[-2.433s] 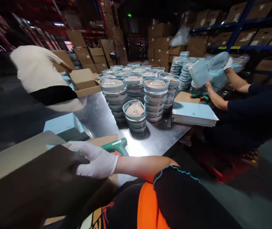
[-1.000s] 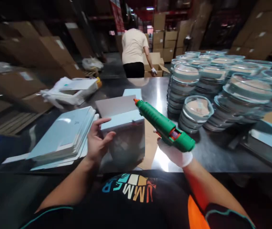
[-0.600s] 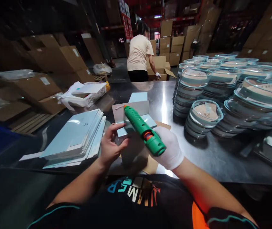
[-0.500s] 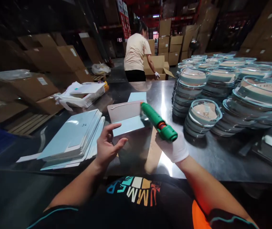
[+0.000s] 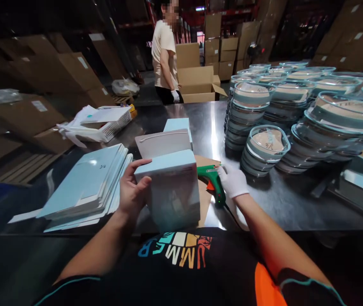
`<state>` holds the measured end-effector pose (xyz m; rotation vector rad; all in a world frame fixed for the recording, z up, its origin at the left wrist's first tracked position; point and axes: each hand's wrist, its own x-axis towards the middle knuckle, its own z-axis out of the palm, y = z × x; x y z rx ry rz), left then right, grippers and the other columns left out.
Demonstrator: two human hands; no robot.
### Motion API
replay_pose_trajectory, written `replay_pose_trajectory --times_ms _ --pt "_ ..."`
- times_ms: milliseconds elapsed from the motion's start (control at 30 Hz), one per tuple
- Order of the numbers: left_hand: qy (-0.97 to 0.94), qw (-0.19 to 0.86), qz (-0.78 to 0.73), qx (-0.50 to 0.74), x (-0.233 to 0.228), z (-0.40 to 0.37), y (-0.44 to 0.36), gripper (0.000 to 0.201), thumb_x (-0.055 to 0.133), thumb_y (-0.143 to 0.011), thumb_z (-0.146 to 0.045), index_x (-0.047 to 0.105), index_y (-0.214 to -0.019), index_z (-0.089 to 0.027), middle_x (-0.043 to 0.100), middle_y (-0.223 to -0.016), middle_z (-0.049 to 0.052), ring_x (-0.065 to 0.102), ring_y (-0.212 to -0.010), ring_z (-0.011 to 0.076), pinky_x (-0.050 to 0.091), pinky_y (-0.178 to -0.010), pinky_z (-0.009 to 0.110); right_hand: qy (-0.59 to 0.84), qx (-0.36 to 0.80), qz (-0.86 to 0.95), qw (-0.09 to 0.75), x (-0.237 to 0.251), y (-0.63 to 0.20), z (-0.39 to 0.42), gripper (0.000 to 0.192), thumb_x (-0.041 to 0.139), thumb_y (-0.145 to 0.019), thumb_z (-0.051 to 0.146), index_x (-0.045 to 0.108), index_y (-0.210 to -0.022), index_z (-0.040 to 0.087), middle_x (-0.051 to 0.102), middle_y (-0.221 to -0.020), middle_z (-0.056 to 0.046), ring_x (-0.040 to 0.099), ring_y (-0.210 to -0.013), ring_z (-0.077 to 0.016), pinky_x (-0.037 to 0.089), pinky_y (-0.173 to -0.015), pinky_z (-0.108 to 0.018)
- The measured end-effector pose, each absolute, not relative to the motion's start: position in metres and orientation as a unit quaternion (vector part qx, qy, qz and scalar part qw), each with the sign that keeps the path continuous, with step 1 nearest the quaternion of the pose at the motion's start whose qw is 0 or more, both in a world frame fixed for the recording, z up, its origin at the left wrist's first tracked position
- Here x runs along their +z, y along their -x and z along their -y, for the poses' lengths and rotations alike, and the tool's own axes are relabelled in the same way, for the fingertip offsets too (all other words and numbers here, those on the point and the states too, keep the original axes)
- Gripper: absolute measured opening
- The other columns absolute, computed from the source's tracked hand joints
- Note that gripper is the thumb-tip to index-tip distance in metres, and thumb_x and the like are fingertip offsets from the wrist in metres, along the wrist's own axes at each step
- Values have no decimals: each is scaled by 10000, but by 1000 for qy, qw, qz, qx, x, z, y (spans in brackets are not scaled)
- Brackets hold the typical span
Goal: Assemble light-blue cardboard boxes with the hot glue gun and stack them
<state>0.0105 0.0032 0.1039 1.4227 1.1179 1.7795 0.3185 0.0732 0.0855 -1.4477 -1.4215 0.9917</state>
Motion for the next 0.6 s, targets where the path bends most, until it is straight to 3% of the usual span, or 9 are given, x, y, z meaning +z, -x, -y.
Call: replay_pose_trajectory --times_ms 67,133,300,367,467,533,600 --pt "-569 276 -418 653 106 -3 -16 697 936 -733 -733 778 -1171 -213 784 -1060 67 744 -945 250 595 -827 335 480 453 582 476 107 -302 -63 665 706 -901 778 755 -1264 222 812 -1284 -150 743 -1308 -359 583 -1164 -520" --pt "-598 258 -412 637 107 -3 -21 682 922 -749 -744 791 -1156 -213 786 -1074 75 748 -1012 275 604 -892 365 372 510 600 491 127 -283 -53 864 691 -899 846 642 -1497 225 762 -1430 -143 715 -1360 -343 542 -1228 -536" --pt "-619 210 -376 657 101 -3 -22 568 932 -793 -673 764 -1111 -233 744 -1313 108 735 -1245 325 602 -1036 429 288 484 680 470 133 -271 -45 1021 945 -710 799 621 -1485 218 709 -1478 -166 691 -1357 -359 551 -1208 -542" --pt "-621 208 -329 681 95 -4 -17 562 946 -826 -576 714 -1245 -280 765 -1282 78 761 -1231 303 605 -1058 440 241 427 727 481 120 -280 -46 914 968 -722 751 661 -1411 233 637 -1577 -178 663 -1412 -353 543 -1216 -539" --pt "-672 211 -265 658 97 -8 -1 395 890 -924 -417 749 -1281 -321 800 -1191 50 792 -1214 296 623 -1072 469 182 304 800 484 106 -288 -43 459 803 -996 573 728 -1319 255 533 -1708 -168 616 -1485 -307 532 -1224 -533" --pt "-721 197 -253 614 108 -11 13 207 836 -970 -338 830 -1174 -307 804 -1224 71 781 -1265 318 627 -1094 496 162 226 829 486 105 -283 -39 286 633 -1123 437 748 -1323 267 592 -1665 -151 629 -1463 -268 533 -1219 -524" --pt "-782 151 -262 544 128 -15 24 207 863 -939 -318 864 -1146 -322 816 -1243 83 742 -1338 357 605 -1144 547 158 152 839 498 110 -270 -34 271 560 -1153 362 770 -1295 266 686 -1555 -137 661 -1402 -252 529 -1218 -525"
